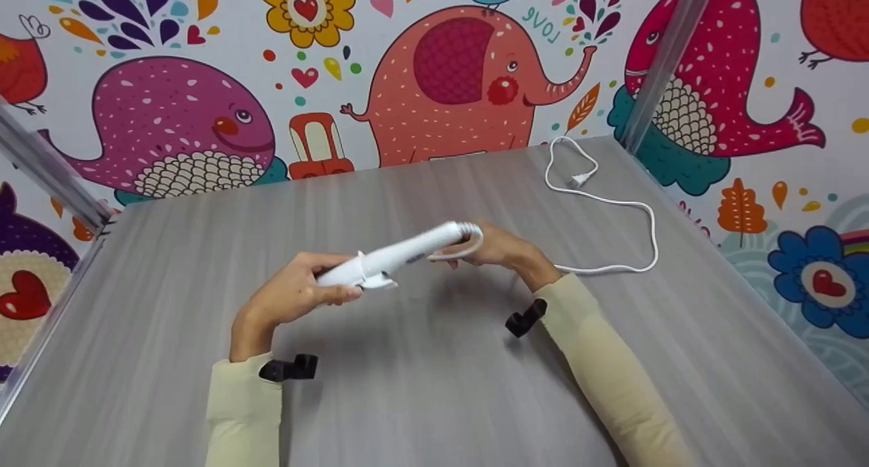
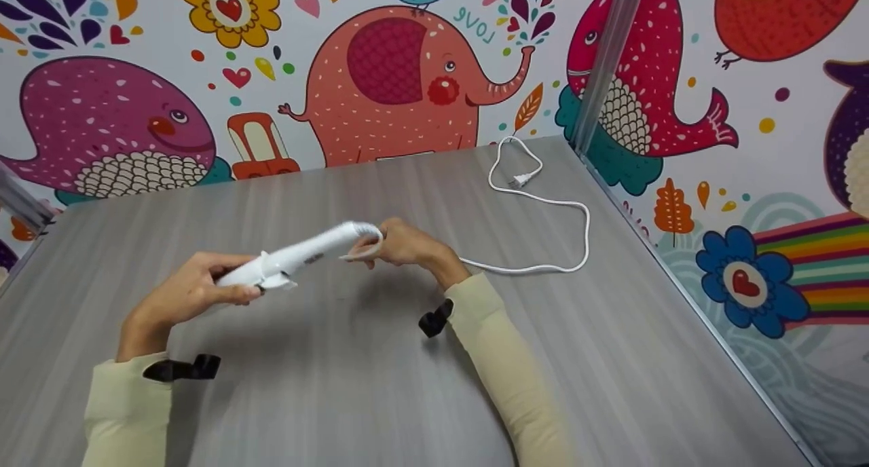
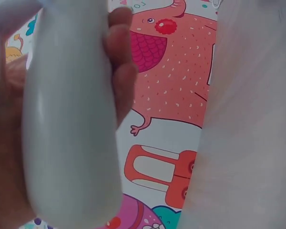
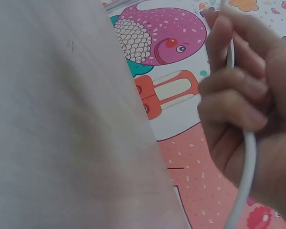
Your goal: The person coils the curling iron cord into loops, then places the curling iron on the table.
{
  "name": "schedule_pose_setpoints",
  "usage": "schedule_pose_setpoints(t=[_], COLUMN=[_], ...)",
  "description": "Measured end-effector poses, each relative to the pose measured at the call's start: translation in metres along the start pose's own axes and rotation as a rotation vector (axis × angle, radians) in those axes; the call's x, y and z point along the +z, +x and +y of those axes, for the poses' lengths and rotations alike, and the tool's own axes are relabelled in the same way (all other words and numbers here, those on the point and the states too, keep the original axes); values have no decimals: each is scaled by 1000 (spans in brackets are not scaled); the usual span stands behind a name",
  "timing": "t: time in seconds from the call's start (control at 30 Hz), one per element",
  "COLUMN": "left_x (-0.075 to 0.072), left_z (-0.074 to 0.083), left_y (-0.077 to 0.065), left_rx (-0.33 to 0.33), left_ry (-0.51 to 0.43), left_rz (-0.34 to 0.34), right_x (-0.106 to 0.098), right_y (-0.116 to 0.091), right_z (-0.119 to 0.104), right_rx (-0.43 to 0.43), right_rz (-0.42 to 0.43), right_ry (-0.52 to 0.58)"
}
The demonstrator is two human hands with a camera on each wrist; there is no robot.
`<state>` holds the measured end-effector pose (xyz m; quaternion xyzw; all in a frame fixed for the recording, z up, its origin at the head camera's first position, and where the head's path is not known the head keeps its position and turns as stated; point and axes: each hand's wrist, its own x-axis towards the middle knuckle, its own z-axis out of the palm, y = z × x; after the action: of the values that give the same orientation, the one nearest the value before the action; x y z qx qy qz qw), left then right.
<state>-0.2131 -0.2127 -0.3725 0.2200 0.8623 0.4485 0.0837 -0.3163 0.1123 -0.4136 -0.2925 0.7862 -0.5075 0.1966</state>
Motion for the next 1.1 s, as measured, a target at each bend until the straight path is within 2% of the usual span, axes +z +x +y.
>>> schedule_pose_setpoints(t=[0.1,0.27,0.4,0.5,0.73,0.87,1.0,1.1], left_x=[7,18,26,29,30,29,23,18], left_z=[0,-3,-5,-4,-4,-9,-18,-25], left_y=[2,8,12,13,16,19,18,15], left_rx=[-30,-86,-120,-137,-140,-138,-136,-161], left_ry=[35,62,75,90,95,74,56,59], left_rz=[-61,-99,-132,-141,-116,-100,-50,-10], right_x=[-2,-6,-8,-8,1,5,7,9], right_y=[0,-1,-5,-7,-12,-19,-26,-29], right_z=[1,-3,-13,-22,-43,-55,-64,-66], right_rx=[25,153,126,99,78,-10,-94,-127], right_rz=[103,248,374,434,427,426,423,414], right_ry=[-108,-158,-182,-208,-275,-280,-234,-208])
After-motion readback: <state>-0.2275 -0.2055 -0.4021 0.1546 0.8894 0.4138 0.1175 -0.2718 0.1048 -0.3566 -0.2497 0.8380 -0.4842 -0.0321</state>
